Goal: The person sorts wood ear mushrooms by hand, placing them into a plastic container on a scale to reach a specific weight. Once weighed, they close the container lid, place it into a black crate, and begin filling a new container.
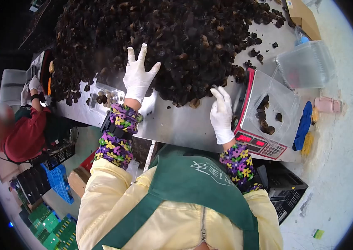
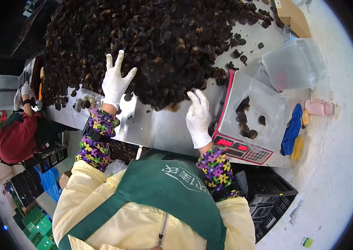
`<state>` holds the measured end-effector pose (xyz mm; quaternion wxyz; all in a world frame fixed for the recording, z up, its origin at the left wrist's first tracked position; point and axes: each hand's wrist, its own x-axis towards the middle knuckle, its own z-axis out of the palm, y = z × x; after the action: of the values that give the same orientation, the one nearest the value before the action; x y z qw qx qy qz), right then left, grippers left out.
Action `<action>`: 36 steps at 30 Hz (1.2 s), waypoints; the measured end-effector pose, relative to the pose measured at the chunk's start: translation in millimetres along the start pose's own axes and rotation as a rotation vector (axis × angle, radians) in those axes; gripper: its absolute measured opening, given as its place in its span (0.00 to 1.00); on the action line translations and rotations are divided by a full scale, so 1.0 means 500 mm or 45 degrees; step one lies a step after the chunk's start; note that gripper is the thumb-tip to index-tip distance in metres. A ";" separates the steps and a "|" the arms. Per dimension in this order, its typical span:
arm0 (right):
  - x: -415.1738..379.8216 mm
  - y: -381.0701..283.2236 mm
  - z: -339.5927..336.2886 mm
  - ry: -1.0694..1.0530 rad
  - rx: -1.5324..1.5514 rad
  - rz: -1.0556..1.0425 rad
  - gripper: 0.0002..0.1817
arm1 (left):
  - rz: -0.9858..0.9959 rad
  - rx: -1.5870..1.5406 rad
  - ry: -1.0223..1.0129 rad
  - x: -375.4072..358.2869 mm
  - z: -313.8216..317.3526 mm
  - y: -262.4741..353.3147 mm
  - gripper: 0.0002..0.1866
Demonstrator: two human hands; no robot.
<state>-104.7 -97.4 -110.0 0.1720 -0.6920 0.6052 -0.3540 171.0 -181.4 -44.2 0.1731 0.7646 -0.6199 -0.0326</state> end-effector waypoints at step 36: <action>-0.212 -0.043 -0.045 -0.615 0.403 0.097 0.14 | -0.088 -1.340 -0.421 -0.486 0.101 0.133 0.17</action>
<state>-106.6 12.8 -109.9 0.4301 -0.6975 0.5096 -0.2622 39.6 28.8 -111.4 0.4311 0.5796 -0.5134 -0.4633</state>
